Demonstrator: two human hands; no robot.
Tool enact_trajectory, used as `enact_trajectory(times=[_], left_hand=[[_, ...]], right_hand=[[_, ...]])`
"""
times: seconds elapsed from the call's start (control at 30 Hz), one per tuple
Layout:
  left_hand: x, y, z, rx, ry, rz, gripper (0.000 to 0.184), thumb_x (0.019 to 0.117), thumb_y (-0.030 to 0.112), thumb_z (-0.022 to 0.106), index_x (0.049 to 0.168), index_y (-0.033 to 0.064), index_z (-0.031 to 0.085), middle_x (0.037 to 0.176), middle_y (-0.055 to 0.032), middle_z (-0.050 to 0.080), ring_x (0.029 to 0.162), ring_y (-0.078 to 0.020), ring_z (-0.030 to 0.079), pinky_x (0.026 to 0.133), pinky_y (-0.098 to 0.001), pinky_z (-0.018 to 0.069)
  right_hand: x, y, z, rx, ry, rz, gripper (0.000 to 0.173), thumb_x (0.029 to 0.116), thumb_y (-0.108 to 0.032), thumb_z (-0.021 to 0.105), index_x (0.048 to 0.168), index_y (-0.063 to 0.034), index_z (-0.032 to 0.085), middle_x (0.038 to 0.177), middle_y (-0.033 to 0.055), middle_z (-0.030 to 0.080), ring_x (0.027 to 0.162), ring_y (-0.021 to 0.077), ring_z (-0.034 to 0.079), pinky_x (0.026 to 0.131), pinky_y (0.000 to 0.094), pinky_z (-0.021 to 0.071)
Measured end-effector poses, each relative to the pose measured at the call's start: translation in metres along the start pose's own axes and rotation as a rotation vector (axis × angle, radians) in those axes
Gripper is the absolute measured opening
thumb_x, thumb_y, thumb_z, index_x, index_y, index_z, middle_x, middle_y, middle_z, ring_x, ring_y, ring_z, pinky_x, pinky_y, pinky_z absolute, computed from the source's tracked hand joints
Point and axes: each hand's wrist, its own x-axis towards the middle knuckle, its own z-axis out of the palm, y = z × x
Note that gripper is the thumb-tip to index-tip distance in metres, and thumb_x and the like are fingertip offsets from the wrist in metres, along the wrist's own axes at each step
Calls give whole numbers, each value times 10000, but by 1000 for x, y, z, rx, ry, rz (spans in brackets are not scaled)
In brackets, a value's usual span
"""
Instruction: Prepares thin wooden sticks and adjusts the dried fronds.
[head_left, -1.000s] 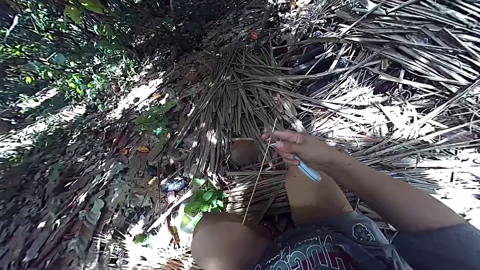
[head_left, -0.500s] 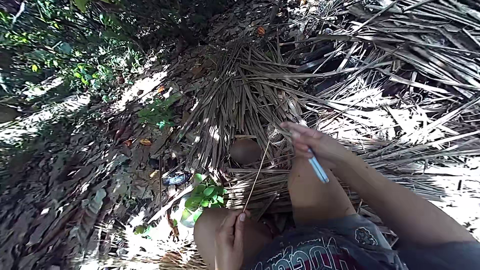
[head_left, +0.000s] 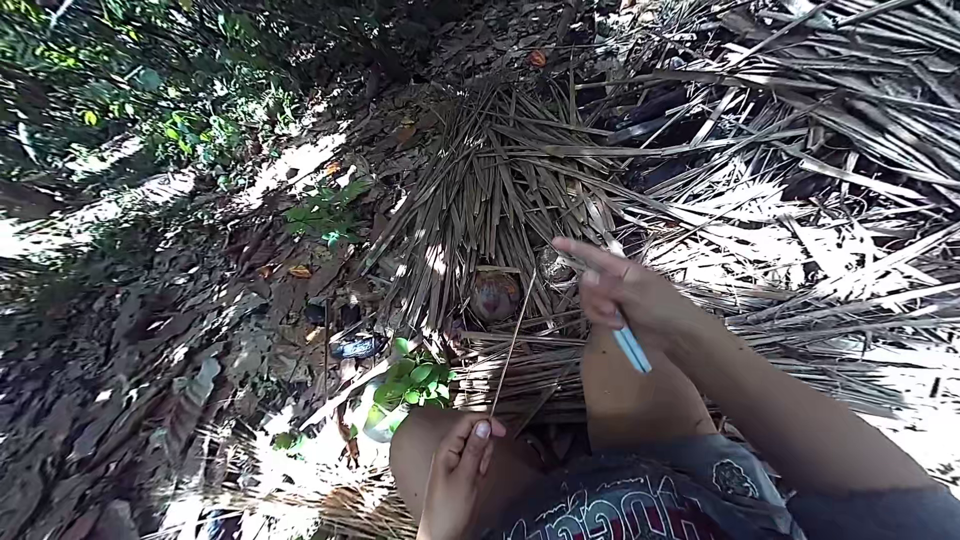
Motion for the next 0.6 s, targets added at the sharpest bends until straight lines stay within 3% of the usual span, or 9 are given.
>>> enact_trajectory(times=[0.07, 0.1, 0.2, 0.27, 0.37, 0.47, 0.53, 0.6], left_hand=[[3, 4, 4, -88, 5, -31, 219, 1055, 307, 538, 996, 201, 721, 590, 169, 466, 497, 76, 402, 474, -108, 345], [5, 7, 7, -124, 9, -48, 214, 1050, 298, 543, 981, 206, 723, 585, 168, 478, 493, 73, 409, 472, -110, 352], [6, 12, 9, -237, -13, -101, 185, 1033, 292, 571, 960, 215, 722, 578, 163, 475, 487, 66, 414, 470, -118, 354], [4, 13, 5, -295, -71, -142, 182, 1027, 321, 590, 960, 212, 721, 570, 168, 458, 481, 68, 412, 464, -114, 351], [-1, 11, 0, -383, -133, -201, 186, 1024, 332, 601, 964, 197, 712, 568, 168, 451, 471, 71, 413, 455, -108, 351], [-1, 9, 0, -450, -145, -226, 185, 1020, 323, 611, 949, 187, 714, 565, 164, 458, 471, 68, 424, 461, -110, 361], [2, 10, 2, -495, -150, -239, 182, 1033, 299, 590, 964, 177, 706, 570, 162, 462, 468, 65, 426, 458, -110, 364], [4, 11, 3, -564, -173, -261, 166, 1037, 277, 583, 978, 175, 699, 573, 159, 471, 467, 63, 433, 455, -110, 369]], right_hand=[[-18, 13, 36, -64, -212, 170, 583, 1046, -173, 472, 1595, -175, 274, 692, -97, 494, 533, -22, 454, 510, 146, 410], [-24, 25, 53, -76, -327, 248, 589, 1049, -166, 469, 1602, -165, 264, 731, -81, 521, 539, -22, 451, 504, 150, 396], [-26, 52, 72, -76, -544, 353, 501, 1065, -164, 460, 1558, -174, 368, 850, -28, 555, 547, -7, 431, 491, 163, 377], [-16, 42, 58, -73, -484, 310, 451, 1058, -167, 460, 1507, -136, 446, 766, -72, 511, 538, -19, 427, 494, 150, 379], [6, 15, 18, -9, -196, 125, 378, 1049, -170, 425, 1400, -128, 559, 648, -129, 461, 509, -42, 422, 505, 129, 387], [12, 7, 8, 57, -29, 31, 447, 1057, -163, 409, 1501, -162, 465, 609, -92, 445, 478, -7, 443, 488, 151, 422], [-4, 15, 30, 7, -154, 128, 557, 1041, -166, 450, 1581, -176, 316, 674, -101, 471, 525, -15, 448, 511, 153, 413], [-23, 36, 59, -41, -364, 247, 577, 1035, -180, 482, 1583, -134, 310, 710, -104, 508, 538, -27, 453, 503, 149, 399]])
